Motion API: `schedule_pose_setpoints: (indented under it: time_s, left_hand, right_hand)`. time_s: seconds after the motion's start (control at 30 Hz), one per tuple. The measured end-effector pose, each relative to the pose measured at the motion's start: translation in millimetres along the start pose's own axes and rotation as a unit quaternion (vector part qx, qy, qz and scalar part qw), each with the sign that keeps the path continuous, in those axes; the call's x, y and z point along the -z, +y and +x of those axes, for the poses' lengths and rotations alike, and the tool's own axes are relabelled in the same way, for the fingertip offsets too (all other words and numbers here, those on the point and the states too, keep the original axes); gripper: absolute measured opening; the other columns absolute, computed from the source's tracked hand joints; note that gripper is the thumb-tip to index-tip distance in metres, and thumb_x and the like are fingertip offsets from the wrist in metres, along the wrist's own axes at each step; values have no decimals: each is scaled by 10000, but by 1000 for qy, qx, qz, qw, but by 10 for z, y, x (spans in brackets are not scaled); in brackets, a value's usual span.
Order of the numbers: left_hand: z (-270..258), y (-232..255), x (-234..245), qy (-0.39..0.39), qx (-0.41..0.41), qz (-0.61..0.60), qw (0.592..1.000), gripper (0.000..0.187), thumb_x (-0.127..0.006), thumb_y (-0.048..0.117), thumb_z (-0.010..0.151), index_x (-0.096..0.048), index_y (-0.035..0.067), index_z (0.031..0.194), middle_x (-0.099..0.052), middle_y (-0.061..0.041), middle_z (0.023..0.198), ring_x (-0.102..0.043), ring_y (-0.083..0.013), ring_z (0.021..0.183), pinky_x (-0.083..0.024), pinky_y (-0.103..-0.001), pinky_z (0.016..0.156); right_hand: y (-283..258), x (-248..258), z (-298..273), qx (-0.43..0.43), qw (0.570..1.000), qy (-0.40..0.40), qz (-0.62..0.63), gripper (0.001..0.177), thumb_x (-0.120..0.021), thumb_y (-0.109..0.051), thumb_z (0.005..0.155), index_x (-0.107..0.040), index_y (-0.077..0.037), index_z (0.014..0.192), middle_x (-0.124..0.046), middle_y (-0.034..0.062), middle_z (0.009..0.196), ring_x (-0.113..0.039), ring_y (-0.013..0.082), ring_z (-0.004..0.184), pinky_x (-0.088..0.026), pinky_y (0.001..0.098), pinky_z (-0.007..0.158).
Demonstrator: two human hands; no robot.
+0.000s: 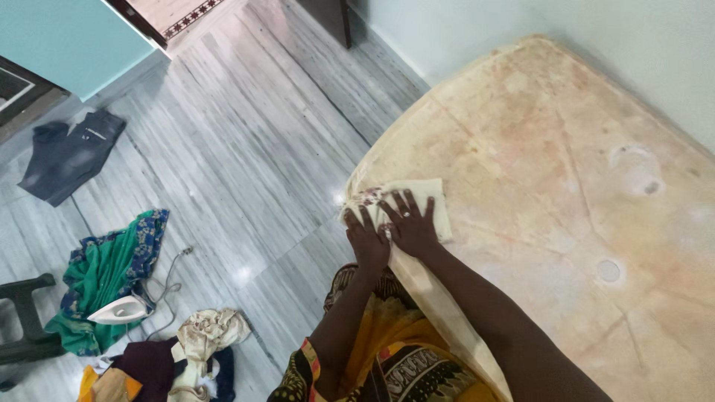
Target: The person repeatedly wipes a large, light-colored plastic surface with a patterned cloth. The hands move the cloth across the surface in various directions, covering different areas throughout the clip.
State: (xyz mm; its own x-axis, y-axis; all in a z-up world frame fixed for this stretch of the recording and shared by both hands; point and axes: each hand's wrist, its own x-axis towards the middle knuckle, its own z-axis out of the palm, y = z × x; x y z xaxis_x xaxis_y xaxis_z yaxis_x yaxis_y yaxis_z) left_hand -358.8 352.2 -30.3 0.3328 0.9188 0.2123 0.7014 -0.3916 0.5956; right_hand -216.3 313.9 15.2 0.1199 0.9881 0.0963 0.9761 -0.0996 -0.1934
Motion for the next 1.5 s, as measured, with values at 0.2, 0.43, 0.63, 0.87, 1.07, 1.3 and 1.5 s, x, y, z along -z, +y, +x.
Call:
schedule_pose_setpoints:
  time_s: [0.2,0.43,0.63,0.87,1.07,1.3,1.5]
  left_hand:
    - [-903,860,25,-324,-228,153,905,805,-425,538,1039,-103,176,1681,25,-168,1737,73,-393,1599,59,-670,1236]
    - [-1825,1928,-167,-436,-565,149,684,1018,-433,856,897,-81,302,1676,-10,-121,1759,2,-361,1608,11,-657,1236]
    - [-2002,1666,-134,-360,-658,50,659,988,-557,821,822,-297,334,1641,-181,-90,1750,-123,-324,1618,-53,-661,1240]
    - [-439,419,133,-377,-575,49,724,983,-527,827,847,-319,290,1643,-175,-122,1744,-107,-338,1616,-12,-659,1247]
    - [1508,-478,605,-305,-569,48,763,1092,-601,852,785,-296,237,1633,-137,-134,1729,-65,-353,1598,-49,-677,1235]
    - [2199,-491,798,-325,-563,236,723,1204,-752,765,656,-307,150,1591,-179,-148,1699,-100,-355,1589,-117,-700,1213]
    - [1084,-114,500,-370,-618,136,680,1166,-761,680,709,-302,4,1541,-192,-265,1637,-87,-481,1526,-59,-699,1185]
  right_hand:
    - [516,248,-2122,-103,994,-23,-35,708,-495,-571,971,-346,-273,1596,-212,90,1705,-121,335,1590,-67,802,1135]
    - [46,795,-4339,-288,954,51,-71,793,-458,-609,900,-348,-221,1583,-166,164,1715,-97,421,1571,-118,821,1105]
    - [-441,904,-4327,-359,926,34,-109,763,-530,-633,789,-433,-243,1437,-209,147,1688,-121,397,1585,-158,845,1101]
    - [-718,336,-2545,-366,901,-218,-87,792,-433,-720,947,-283,-298,1600,-105,141,1720,28,405,1590,-46,808,1135]
    - [-1044,63,-594,-317,939,-118,66,788,-505,-614,999,-177,-313,1650,-27,163,1717,8,436,1577,-10,851,1111]
    - [-1115,53,244,-269,961,21,66,888,-724,-593,838,-360,-310,1597,-212,124,1739,-125,417,1595,-109,847,1130]
    - [-1005,-55,-965,-308,943,63,106,984,-782,-597,743,-369,-269,1574,-238,155,1661,-184,460,1525,-113,880,1064]
